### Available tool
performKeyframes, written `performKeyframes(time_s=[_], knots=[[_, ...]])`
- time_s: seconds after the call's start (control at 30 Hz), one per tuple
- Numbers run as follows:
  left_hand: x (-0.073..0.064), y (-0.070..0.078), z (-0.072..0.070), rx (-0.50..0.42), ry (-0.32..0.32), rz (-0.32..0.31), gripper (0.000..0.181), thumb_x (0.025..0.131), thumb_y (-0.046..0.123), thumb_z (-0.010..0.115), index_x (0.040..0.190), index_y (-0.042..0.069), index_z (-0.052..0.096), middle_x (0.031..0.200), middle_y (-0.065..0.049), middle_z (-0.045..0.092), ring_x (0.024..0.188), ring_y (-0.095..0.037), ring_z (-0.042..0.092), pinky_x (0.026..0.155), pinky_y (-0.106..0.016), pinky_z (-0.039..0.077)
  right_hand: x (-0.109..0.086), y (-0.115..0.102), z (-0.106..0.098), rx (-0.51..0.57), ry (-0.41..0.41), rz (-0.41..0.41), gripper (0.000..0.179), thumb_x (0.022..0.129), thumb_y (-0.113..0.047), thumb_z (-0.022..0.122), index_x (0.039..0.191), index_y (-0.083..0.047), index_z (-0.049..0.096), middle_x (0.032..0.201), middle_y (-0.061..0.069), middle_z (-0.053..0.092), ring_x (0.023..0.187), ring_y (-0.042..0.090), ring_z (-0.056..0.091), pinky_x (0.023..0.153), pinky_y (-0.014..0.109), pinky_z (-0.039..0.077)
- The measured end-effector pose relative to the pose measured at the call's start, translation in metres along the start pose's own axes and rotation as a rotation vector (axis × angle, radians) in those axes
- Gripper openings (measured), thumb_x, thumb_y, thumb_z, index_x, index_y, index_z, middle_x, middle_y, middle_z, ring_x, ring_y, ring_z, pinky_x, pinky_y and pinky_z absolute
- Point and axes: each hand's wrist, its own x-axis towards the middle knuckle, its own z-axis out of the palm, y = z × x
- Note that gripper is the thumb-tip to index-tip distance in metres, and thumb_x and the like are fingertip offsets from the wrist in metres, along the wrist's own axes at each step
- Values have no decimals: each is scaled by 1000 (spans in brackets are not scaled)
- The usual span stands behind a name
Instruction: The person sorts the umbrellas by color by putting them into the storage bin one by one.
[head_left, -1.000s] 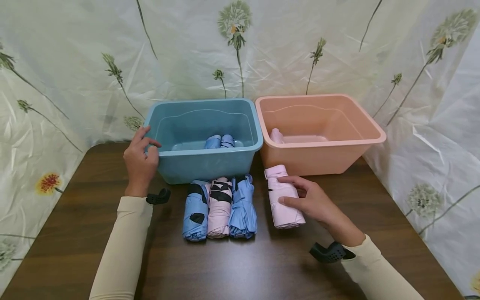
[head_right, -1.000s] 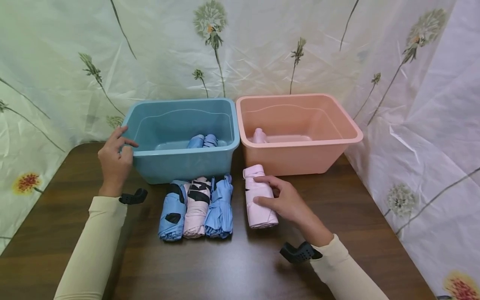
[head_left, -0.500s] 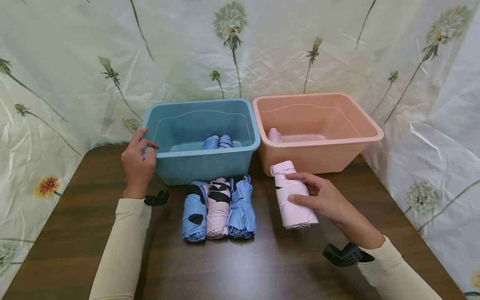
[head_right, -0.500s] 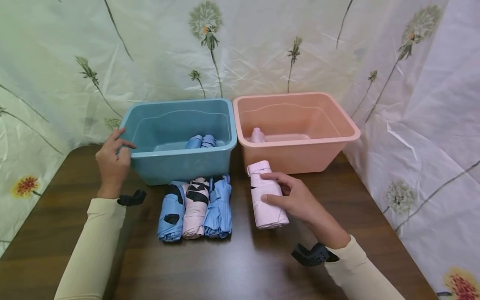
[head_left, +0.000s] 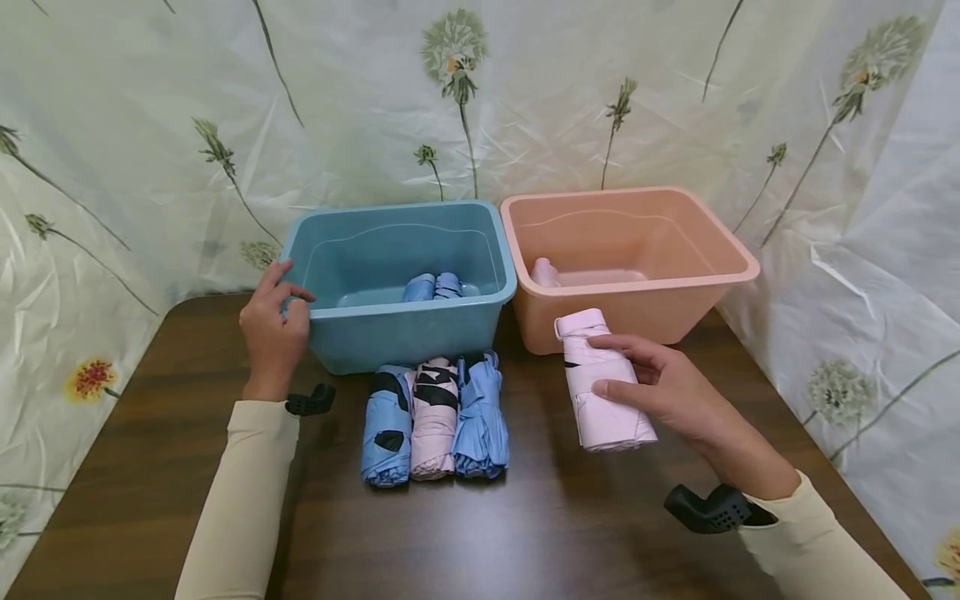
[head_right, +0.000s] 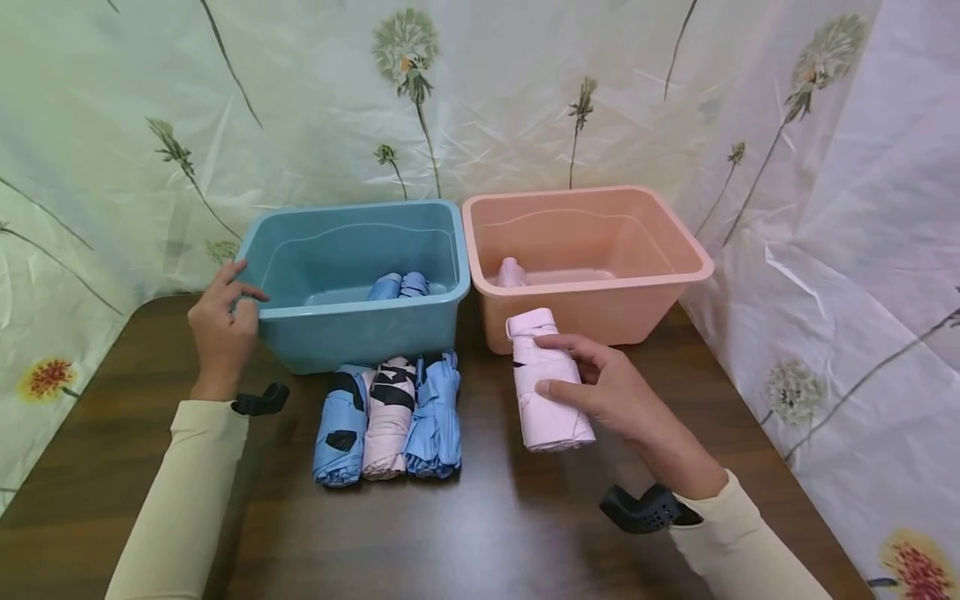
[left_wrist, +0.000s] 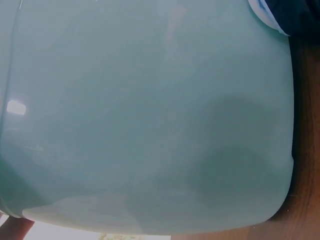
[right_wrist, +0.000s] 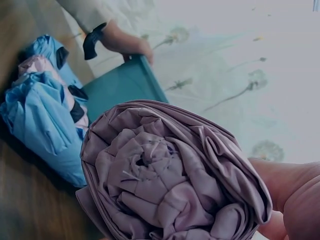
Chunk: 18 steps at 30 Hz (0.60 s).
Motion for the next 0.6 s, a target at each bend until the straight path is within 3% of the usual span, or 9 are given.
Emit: performKeyframes(time_s=[0.6], knots=[[0,0,1,14,0,-3,33,80,6,38,68,1,69,128,-7,63,131,-14,46,42,-30,17,-2,-21,-16,-54,65,-43,53,86,-13,71,136,-13,53,107,9,62,86,20,66,65,39,56]])
